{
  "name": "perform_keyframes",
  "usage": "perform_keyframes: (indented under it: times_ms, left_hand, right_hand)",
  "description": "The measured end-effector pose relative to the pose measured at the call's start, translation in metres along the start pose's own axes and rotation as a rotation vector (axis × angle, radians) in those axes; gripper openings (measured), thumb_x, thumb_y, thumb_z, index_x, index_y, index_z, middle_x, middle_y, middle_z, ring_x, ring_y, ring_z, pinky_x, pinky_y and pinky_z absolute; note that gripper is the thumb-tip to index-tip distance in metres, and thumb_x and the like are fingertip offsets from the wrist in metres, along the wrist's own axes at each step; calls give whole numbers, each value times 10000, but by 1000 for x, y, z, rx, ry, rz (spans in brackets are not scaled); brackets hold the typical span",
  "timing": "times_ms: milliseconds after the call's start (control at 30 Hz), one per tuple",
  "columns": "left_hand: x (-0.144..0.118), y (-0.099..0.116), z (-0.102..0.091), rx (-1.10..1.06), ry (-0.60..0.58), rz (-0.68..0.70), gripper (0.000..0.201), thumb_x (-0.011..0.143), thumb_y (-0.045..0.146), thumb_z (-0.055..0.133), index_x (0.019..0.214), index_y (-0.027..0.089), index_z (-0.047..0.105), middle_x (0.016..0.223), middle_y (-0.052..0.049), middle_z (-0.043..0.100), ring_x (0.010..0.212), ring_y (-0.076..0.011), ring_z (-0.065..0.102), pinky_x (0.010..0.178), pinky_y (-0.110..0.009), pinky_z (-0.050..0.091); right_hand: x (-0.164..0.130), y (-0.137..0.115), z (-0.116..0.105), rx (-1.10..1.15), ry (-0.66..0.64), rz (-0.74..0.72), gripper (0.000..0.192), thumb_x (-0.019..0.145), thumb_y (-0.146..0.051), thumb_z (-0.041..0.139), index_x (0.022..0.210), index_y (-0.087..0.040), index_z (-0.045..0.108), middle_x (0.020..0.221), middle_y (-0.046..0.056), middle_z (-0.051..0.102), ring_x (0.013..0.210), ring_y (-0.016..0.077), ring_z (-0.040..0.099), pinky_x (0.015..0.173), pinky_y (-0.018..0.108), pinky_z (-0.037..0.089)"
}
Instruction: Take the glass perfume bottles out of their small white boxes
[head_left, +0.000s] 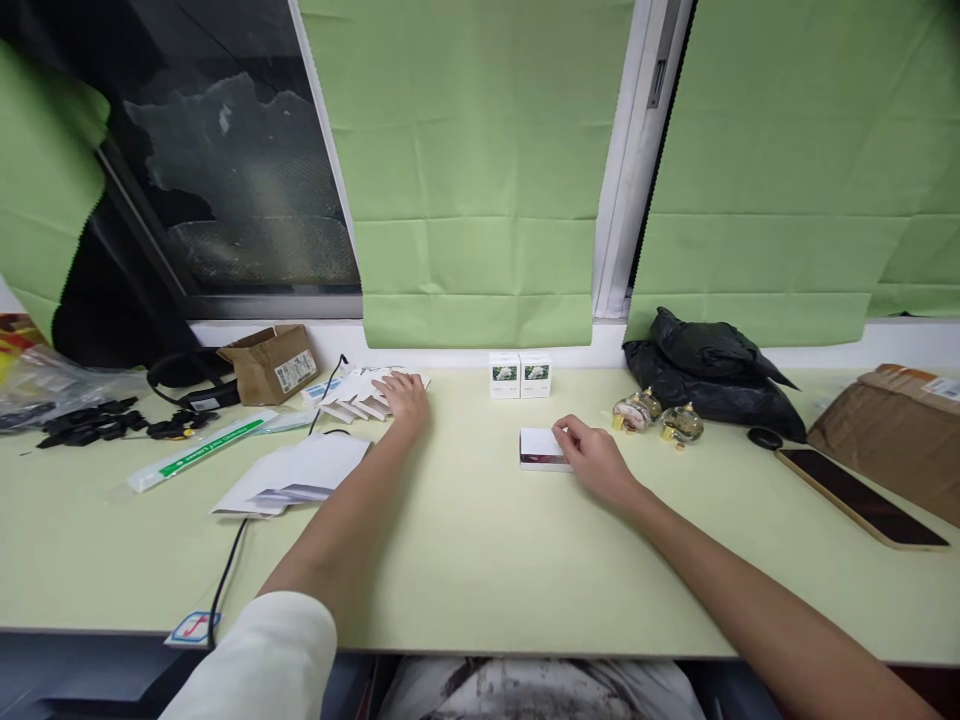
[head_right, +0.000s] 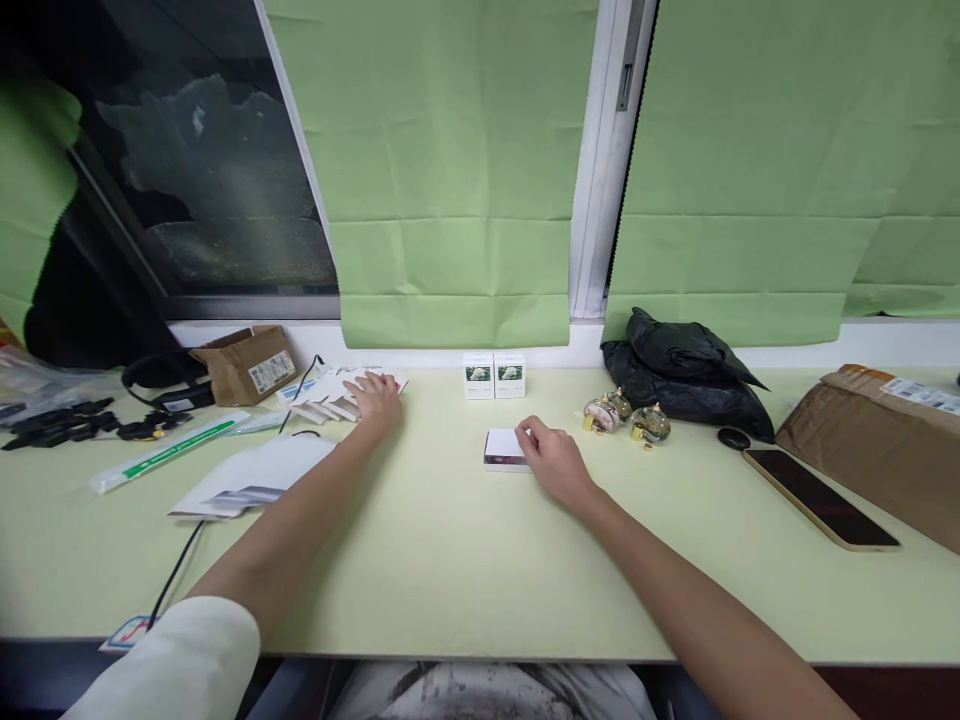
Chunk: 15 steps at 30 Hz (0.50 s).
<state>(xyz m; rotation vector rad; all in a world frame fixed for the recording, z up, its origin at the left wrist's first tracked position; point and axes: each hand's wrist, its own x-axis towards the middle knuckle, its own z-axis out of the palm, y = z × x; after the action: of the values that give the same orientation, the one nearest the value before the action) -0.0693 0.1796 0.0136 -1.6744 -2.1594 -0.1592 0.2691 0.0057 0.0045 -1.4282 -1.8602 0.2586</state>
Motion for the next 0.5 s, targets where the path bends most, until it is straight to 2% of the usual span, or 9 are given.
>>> perform_keyframes:
  times_ms: [133,200,367,433,500]
  left_hand:
    - [-13,8,-10,-73,56,84,524,931,103,405,1430,5,533,1600,-336,374,1545,-486,216,1189,-735,51]
    - [-21,15,-19,-122,82,143,487,926,92,411,1383,20,565,1544,-329,439,1539,-474,210,1186,-713,96]
    - [-55,37,-44,-300,93,340,392,1006,147,346,1280,39,604,1316,-310,596,1351,-433,468,1103,-600,315]
    - [-76,45,-52,-386,65,470,375,1059,267,340,1256,110,618,1254,-240,650,1255,-376,557,1065,-532,388]
    - [-101,51,-58,-469,18,626,365,1076,431,386,1263,222,619,1256,-123,683,1174,-284,622,1014,-413,458]
  right_hand:
    - [1,2,1,-17,7,6,276,1041,-431,421,1001,-280,649,664,-32,608,648,185,550,634,278,304]
    - [2,4,2,-38,17,23,265,1041,-419,424,1003,-280,646,679,-29,622,660,187,558,638,280,304]
    - [5,10,3,-145,10,110,220,1027,-367,441,999,-266,635,758,3,685,696,203,576,632,289,289]
    - [6,13,4,-184,-3,139,198,1019,-341,446,1004,-256,624,799,26,707,721,214,588,630,293,283]
    - [7,16,4,-209,8,163,180,1014,-318,447,1015,-244,610,816,44,712,739,222,599,633,295,281]
